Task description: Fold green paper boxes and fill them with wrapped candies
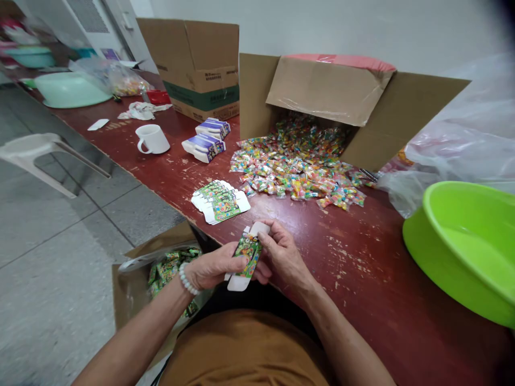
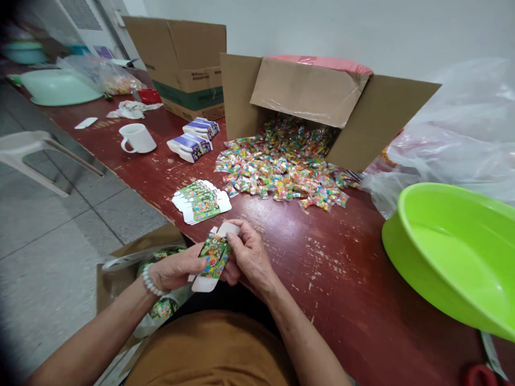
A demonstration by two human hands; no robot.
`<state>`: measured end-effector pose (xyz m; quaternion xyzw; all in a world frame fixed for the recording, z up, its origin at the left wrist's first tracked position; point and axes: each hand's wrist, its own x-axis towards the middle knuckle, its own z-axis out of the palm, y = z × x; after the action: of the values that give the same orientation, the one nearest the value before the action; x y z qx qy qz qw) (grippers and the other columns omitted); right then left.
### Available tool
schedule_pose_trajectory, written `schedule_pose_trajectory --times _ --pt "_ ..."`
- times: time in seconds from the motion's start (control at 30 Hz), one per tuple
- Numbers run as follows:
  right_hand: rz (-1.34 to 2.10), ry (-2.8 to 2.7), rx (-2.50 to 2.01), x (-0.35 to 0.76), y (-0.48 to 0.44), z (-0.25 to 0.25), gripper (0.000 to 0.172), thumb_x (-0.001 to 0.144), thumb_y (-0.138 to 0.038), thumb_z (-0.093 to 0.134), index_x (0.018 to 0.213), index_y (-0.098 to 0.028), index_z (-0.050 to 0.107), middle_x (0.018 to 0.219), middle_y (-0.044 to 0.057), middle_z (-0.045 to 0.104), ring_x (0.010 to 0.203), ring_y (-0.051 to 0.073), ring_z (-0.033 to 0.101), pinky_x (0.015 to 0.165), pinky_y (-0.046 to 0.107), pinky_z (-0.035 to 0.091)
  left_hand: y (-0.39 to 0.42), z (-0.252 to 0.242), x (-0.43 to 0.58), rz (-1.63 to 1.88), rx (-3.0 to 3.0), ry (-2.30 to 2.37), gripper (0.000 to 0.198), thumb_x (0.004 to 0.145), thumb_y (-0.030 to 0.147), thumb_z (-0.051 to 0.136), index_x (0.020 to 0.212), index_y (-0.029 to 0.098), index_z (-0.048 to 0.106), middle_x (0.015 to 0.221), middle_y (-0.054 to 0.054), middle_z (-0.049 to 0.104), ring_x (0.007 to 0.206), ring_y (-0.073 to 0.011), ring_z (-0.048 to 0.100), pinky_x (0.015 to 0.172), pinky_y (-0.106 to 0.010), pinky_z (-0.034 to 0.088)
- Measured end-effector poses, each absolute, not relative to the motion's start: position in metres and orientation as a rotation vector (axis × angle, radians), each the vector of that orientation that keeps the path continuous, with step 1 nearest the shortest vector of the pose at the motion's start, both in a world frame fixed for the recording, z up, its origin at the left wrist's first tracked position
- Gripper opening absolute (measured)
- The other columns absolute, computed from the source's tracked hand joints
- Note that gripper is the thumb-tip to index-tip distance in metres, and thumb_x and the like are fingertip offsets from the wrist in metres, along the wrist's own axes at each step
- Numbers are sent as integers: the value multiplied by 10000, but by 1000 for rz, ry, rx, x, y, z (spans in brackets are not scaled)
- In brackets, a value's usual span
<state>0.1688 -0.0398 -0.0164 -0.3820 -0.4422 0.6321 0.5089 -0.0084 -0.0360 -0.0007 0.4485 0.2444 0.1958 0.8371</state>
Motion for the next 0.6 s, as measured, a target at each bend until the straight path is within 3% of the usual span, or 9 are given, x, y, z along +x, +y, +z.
schedule_pose_trajectory --times 0.07,0.2,0.33,0.4,0.43,0.53,0.6 --pt "1615 -1017 -876 170 -48 -10 376 878 -408 674 1218 -290 564 857 -27 627 539 81 568 469 186 481 -39 -4 -1 427 899 473 589 646 609 819 956 118 720 856 -123 728 763 -244 707 721 -319 534" --pt "1753 -1000 -846 173 -57 -2 718 841 -383 738 1437 -391 339 960 -28 630 380 42 501 337 181 435 -41 -8 9 519 880 503 565 568 588 874 840 115 726 749 -91 718 639 -205 695 585 -245 503" --pt "1639 -1026 -822 173 -57 -2 791 777 -310 807 1435 -355 371 1064 14 638 628 98 642 471 186 533 -42 -2 10 532 924 597 518 579 540 889 791 98 720 693 -69 692 588 -203 696 560 -246 508" --pt "1604 -985 -829 172 -56 -4 761 754 -314 824 1401 -333 424 1117 34 646 705 119 655 489 191 542 -43 1 11 557 942 670 466 622 495 881 813 102 718 692 -61 693 576 -194 691 563 -255 519" --pt "1615 -948 -838 171 -56 -4 706 755 -332 822 1364 -316 466 1099 34 659 656 109 638 463 193 530 -43 2 13 590 941 719 427 656 469 868 825 110 712 687 -52 692 556 -182 679 556 -258 521" --pt "1700 -844 -882 168 -56 -6 413 782 -410 782 1114 -219 627 745 -23 665 400 61 472 360 195 447 -44 1 18 691 957 826 345 743 437 811 790 119 684 660 -36 681 545 -152 640 567 -266 529" --pt "1681 -801 -918 168 -56 -8 319 767 -424 786 934 -180 669 551 -59 585 378 69 453 390 202 446 -43 -1 21 711 1015 859 347 764 442 791 766 116 673 677 -38 679 609 -143 632 615 -252 527"
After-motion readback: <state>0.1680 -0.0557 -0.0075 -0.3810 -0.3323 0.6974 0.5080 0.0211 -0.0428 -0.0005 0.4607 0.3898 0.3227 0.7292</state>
